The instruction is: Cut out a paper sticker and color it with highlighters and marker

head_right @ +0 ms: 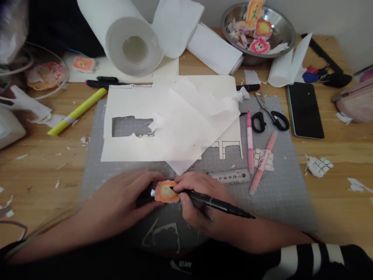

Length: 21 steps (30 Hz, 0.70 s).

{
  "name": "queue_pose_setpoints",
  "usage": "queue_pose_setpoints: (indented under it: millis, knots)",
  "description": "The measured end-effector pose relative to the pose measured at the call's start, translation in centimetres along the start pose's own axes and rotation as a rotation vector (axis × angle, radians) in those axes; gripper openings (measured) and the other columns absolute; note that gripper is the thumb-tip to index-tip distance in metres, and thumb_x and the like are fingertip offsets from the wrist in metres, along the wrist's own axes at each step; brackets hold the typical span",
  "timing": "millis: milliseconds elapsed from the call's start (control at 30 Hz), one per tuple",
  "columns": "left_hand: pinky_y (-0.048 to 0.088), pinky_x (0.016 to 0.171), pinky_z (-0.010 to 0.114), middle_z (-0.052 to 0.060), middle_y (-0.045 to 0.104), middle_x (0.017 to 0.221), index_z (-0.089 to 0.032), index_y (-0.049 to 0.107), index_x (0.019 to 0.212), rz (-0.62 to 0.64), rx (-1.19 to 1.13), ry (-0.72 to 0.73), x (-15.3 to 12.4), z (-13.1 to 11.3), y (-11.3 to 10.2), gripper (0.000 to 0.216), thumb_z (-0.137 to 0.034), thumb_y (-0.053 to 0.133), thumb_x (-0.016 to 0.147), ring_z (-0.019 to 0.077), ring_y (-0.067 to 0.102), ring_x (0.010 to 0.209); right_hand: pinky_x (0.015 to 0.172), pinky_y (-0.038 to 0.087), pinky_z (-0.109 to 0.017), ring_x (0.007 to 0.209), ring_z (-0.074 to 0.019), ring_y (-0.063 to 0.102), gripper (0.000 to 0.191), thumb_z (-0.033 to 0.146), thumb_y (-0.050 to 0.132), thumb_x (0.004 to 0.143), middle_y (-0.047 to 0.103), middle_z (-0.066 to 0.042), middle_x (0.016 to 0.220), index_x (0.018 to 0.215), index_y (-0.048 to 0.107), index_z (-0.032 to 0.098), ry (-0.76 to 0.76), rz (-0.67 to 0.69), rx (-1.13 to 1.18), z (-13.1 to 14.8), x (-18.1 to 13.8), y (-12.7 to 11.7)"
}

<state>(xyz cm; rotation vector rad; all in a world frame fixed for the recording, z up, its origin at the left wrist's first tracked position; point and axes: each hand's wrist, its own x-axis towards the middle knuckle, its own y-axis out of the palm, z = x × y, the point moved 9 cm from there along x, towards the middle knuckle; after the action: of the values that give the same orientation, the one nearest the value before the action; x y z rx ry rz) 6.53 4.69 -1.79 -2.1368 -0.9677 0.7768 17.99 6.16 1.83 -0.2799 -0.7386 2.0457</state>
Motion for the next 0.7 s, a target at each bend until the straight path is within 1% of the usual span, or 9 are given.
queue_pose_setpoints:
  millis: [67,133,267,367,500,700]
  knots:
    - [0.045,0.067,0.029,0.000,0.065,0.094,-0.023,0.052,0.101,0.002,-0.003,0.000,0.01,0.00,-0.01,0.017,-0.031,0.053,0.087,0.0183,0.061,0.082,0.079,0.054,-0.027,0.090,-0.0155,0.065,0.016,0.014,0.045,0.083,0.068,-0.005,0.093,0.092,0.057,0.020,-0.013,-0.050,0.020,-0.17,-0.24,-0.28]
    - [0.045,0.067,0.029,0.000,0.065,0.094,-0.023,0.052,0.101,0.002,0.005,0.003,0.03,0.00,0.01,0.017,-0.031,0.053,0.086,0.0182,0.061,0.081,0.079,0.053,-0.026,0.089,-0.0145,0.065,0.015,0.015,0.045,0.084,0.068,-0.004,0.092,0.092,0.056,0.021,-0.027,-0.066,0.050,-0.39,-0.43,-0.13]
    - [0.045,0.067,0.029,0.000,0.065,0.094,-0.023,0.050,0.104,-0.015,0.024,0.023,0.05,-0.01,0.00,0.021,-0.029,0.056,0.085,0.0184,0.061,0.080,0.080,0.052,-0.025,0.089,-0.0138,0.064,0.014,0.014,0.047,0.083,0.067,-0.005,0.094,0.091,0.057,0.019,-0.020,-0.026,0.081,-0.81,-0.47,0.63]
    - [0.045,0.067,0.030,0.000,0.065,0.095,-0.023,0.050,0.104,-0.022,0.020,0.031,0.05,-0.04,0.01,0.021,-0.029,0.056,0.085,0.0184,0.061,0.081,0.079,0.052,-0.026,0.088,-0.0140,0.064,0.014,0.014,0.047,0.083,0.067,-0.006,0.093,0.090,0.058,0.018,-0.018,-0.029,0.085,-0.70,-0.42,0.50]
    - [0.045,0.068,0.030,0.000,0.065,0.096,-0.022,0.050,0.104,-0.019,0.018,0.029,0.01,-0.13,-0.04,0.020,-0.028,0.055,0.085,0.0186,0.061,0.083,0.079,0.053,-0.028,0.087,-0.0158,0.064,0.016,0.014,0.047,0.082,0.068,-0.008,0.091,0.089,0.061,0.016,0.008,-0.014,0.047,-0.55,-0.19,0.33]
    - [0.045,0.068,0.029,0.000,0.065,0.096,-0.022,0.050,0.103,-0.012,0.009,0.026,0.08,-0.15,-0.08,0.019,-0.027,0.055,0.085,0.0182,0.061,0.083,0.080,0.054,-0.026,0.088,-0.0167,0.066,0.016,0.012,0.048,0.081,0.070,-0.007,0.087,0.089,0.061,0.016,-0.025,0.007,-0.022,0.14,0.22,0.25]
